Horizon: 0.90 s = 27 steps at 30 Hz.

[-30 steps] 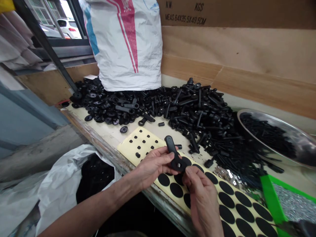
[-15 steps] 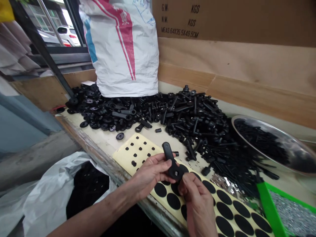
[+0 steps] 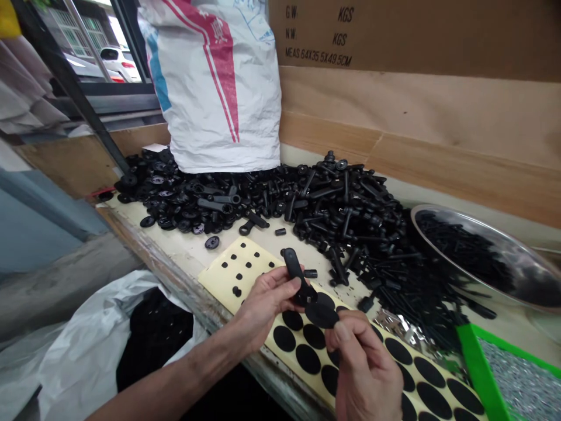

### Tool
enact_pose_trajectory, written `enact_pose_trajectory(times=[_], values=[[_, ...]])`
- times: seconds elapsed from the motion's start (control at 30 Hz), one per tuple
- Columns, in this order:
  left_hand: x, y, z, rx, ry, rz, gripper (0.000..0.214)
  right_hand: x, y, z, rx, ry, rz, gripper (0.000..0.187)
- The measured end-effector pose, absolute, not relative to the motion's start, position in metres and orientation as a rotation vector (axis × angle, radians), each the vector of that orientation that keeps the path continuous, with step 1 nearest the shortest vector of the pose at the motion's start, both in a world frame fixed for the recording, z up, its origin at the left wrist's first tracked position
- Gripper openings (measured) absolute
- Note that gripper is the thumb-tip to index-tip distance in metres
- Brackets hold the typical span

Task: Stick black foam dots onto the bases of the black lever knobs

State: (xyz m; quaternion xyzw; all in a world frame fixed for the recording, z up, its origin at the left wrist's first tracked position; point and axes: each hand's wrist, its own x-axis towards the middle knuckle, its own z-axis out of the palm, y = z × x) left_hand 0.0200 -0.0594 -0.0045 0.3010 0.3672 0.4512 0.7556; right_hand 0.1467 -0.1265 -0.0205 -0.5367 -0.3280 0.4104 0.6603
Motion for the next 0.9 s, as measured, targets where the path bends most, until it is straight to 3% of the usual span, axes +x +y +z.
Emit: enact_pose_trajectory(times=[0.27,0.9], values=[[0.0204,-0.0649,-0.0010,0.627,0.713,0.940,0.032,0.1484,-0.1202,-0.0263,-1.267,-0.652,1.190,0.035],[0.0187,-0.0663,-0.0009,0.639,0.694,0.915,0.029,0.1505,-0.1214,-0.0293,-1.308,-0.641,1.210,0.037]])
